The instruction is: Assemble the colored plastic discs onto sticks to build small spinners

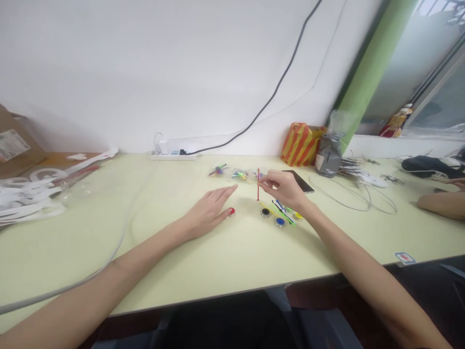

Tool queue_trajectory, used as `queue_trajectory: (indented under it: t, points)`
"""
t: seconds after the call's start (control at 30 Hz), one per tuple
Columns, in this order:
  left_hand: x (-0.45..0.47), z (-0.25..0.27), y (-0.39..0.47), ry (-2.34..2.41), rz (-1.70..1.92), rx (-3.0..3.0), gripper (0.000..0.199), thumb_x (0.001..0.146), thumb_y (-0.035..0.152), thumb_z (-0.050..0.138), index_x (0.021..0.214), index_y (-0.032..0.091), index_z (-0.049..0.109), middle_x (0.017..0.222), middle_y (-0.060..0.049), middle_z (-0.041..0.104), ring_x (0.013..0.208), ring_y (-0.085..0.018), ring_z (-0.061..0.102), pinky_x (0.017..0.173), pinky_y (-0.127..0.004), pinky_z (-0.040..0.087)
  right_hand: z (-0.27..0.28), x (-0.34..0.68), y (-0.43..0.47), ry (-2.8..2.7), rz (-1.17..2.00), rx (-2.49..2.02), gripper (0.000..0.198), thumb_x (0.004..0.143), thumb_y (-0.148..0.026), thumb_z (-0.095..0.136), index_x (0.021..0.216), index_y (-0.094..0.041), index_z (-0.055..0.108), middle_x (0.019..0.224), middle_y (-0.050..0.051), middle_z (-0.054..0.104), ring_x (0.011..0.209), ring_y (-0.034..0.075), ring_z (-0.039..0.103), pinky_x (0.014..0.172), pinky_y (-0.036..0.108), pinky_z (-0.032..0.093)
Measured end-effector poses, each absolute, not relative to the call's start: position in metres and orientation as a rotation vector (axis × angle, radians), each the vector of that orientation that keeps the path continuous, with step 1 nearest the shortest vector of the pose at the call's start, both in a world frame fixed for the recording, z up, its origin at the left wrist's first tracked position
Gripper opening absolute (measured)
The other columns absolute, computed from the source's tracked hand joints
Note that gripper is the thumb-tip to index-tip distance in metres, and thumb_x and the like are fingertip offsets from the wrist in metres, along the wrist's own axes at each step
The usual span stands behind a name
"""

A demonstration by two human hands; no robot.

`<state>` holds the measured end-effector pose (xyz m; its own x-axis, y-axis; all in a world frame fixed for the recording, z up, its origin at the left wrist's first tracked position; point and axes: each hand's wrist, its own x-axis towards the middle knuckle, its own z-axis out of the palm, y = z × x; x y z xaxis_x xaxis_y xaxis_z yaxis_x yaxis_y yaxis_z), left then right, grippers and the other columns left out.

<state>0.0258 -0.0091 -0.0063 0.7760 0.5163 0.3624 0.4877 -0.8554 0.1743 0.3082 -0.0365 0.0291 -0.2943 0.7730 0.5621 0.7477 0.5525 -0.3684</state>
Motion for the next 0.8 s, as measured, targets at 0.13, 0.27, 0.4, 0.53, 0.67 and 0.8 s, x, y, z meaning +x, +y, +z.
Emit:
queue_trajectory:
  t: [0.13,0.27,0.4,0.53,0.67,0.8]
  points:
    - [0.030,-0.009,-0.009,0.846,0.874,2.876,0.070,0.100,0.027,0.048,0.160,0.029,0.011,0.158,-0.012,0.034,0.144,-0.028,0.036,0.115,-0.046,0.035,0.024,0.278,-0.048,-1.923,0.482,-1.150,0.038,0.089,-0.057,0.063,0.086,-0.019,0.070,0.066,0.001,0.051,0.061,0.014,0.043,0.059,0.029,0.038]
    - [0.029,-0.003,-0.010,0.804,1.000,2.931,0.028,0.101,0.025,0.050,0.125,0.026,0.062,0.146,-0.009,0.048,0.135,-0.027,0.046,0.109,-0.044,0.039,0.016,0.253,-0.060,-1.813,0.984,-0.976,0.040,0.079,-0.058,0.074,0.083,-0.018,0.072,0.068,0.001,0.056,0.062,0.013,0.045,0.058,0.028,0.039]
    - [0.024,0.003,-0.008,0.783,0.952,2.954,0.029,0.104,0.025,0.043,0.093,0.021,0.070,0.119,-0.008,0.064,0.109,-0.022,0.058,0.096,-0.040,0.042,0.011,0.240,-0.060,-1.710,1.172,-0.897,0.037,0.076,-0.053,0.078,0.081,-0.017,0.071,0.073,0.003,0.063,0.062,0.012,0.048,0.055,0.025,0.036]
    - [0.016,0.003,0.001,0.829,0.787,2.938,0.031,0.102,0.024,0.041,0.095,0.020,0.070,0.105,-0.007,0.066,0.103,-0.022,0.056,0.093,-0.040,0.043,0.015,0.235,-0.042,-1.655,1.232,-0.923,0.039,0.079,-0.053,0.075,0.086,-0.016,0.068,0.067,0.001,0.059,0.055,0.009,0.044,0.047,0.022,0.030]
    - [0.005,-0.003,0.016,0.965,0.675,2.923,0.029,0.098,0.024,0.044,0.093,0.020,0.072,0.102,-0.008,0.066,0.103,-0.024,0.055,0.091,-0.043,0.045,0.019,0.235,-0.028,-1.751,1.182,-0.916,0.043,0.091,-0.054,0.063,0.115,-0.019,0.063,0.093,0.008,0.069,0.074,0.015,0.061,0.048,0.021,0.040]
    - [-0.002,-0.007,0.026,1.071,0.611,2.922,0.028,0.096,0.026,0.047,0.092,0.020,0.074,0.105,-0.009,0.066,0.102,-0.025,0.055,0.089,-0.044,0.045,0.005,0.236,-0.035,-1.941,0.560,-1.034,0.031,0.098,-0.044,0.055,0.118,-0.021,0.064,0.117,0.012,0.065,0.098,0.021,0.063,0.066,0.027,0.052]
